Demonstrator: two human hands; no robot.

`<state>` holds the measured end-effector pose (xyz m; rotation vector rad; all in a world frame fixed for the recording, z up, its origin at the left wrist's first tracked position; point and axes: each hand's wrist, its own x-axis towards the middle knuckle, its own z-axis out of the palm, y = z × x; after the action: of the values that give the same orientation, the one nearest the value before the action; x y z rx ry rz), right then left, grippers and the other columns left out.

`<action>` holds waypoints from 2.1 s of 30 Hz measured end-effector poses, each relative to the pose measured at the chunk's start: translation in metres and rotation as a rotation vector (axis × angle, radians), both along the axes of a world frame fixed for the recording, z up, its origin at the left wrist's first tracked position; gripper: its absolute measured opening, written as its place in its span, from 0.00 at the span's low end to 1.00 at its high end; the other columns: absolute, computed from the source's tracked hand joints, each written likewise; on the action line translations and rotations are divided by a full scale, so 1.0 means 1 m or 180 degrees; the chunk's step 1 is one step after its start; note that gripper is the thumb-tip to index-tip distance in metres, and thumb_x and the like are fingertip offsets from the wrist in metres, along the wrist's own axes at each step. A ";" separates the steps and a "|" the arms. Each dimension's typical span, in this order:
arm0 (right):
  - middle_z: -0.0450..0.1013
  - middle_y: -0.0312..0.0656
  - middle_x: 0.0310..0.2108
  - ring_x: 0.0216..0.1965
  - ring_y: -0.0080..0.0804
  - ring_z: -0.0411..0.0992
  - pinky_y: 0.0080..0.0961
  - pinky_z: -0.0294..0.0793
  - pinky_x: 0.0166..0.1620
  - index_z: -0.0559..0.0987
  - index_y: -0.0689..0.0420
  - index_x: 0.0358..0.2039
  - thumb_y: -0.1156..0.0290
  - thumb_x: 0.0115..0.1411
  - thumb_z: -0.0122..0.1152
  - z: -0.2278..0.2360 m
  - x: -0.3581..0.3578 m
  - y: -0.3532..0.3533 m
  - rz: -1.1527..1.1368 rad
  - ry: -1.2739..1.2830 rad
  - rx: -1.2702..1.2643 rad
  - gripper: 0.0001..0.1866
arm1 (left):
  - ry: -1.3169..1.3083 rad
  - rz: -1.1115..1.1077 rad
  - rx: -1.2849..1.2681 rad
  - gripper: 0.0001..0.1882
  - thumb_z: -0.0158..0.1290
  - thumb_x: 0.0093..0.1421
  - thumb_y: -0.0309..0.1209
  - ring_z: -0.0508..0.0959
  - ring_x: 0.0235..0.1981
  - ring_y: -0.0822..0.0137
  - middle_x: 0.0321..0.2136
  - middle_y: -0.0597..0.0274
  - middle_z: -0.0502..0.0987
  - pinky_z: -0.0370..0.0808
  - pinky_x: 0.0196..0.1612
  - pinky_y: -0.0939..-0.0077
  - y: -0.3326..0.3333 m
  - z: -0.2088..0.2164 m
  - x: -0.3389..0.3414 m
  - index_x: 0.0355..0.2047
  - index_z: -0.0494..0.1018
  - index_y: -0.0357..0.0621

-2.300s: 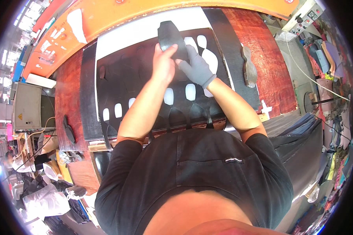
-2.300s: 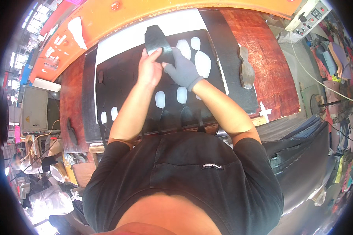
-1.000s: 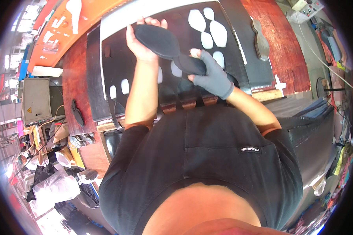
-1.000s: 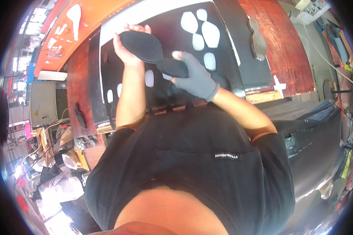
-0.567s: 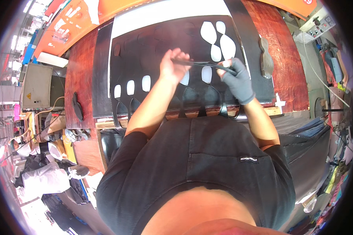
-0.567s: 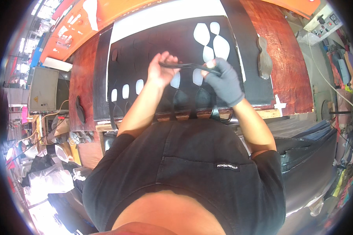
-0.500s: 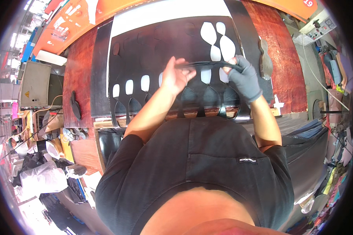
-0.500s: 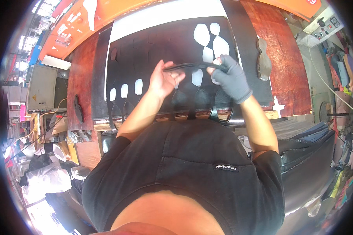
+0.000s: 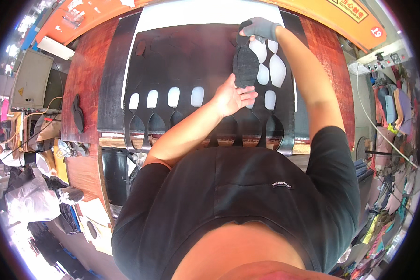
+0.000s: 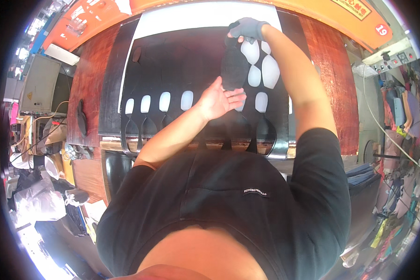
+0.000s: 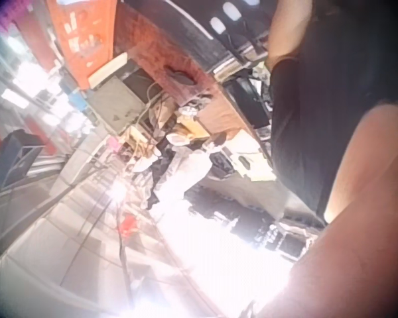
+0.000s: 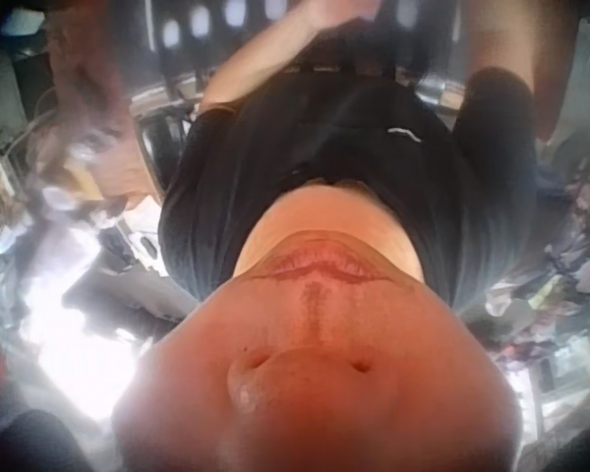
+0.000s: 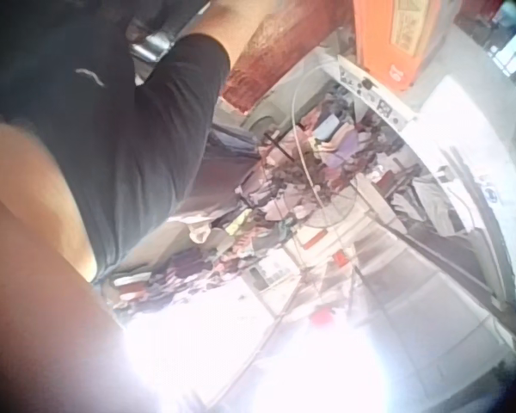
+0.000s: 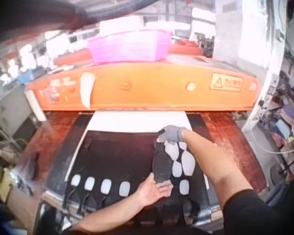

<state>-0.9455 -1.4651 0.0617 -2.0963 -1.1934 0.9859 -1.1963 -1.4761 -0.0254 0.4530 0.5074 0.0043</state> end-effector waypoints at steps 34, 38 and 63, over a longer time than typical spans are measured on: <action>0.71 0.30 0.32 0.33 0.15 0.64 0.13 0.64 0.37 0.73 0.60 0.41 0.74 0.56 0.58 -0.154 -0.169 -0.303 -0.2219 0.0983 0.2104 0.12 | 0.0473 0.0206 0.0467 0.19 0.50 0.62 0.39 0.76 0.32 0.58 0.35 0.46 0.70 0.77 0.36 0.62 -0.065 -0.051 -0.086 0.44 0.57 0.40; 0.69 0.37 0.38 0.36 0.20 0.66 0.18 0.66 0.41 0.68 0.64 0.46 0.75 0.54 0.60 -0.151 -0.194 -0.321 -0.2253 0.0429 0.1652 0.20 | 0.0677 0.0011 0.0762 0.16 0.49 0.63 0.38 0.76 0.35 0.59 0.34 0.51 0.71 0.77 0.37 0.65 -0.076 -0.044 -0.109 0.40 0.58 0.39; 0.64 0.51 0.53 0.53 0.48 0.63 0.36 0.62 0.55 0.69 0.61 0.50 0.52 0.42 0.68 -0.107 -0.132 -0.158 0.0648 -0.2510 0.1730 0.38 | 0.0869 -0.0397 0.0082 0.14 0.52 0.58 0.40 0.75 0.25 0.64 0.26 0.63 0.70 0.69 0.19 0.79 0.002 -0.017 -0.059 0.33 0.68 0.41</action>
<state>-1.0773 -1.6235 -0.0454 -1.9515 -1.8158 -0.1682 -1.2553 -1.4742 -0.0420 0.5129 0.7470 -0.1731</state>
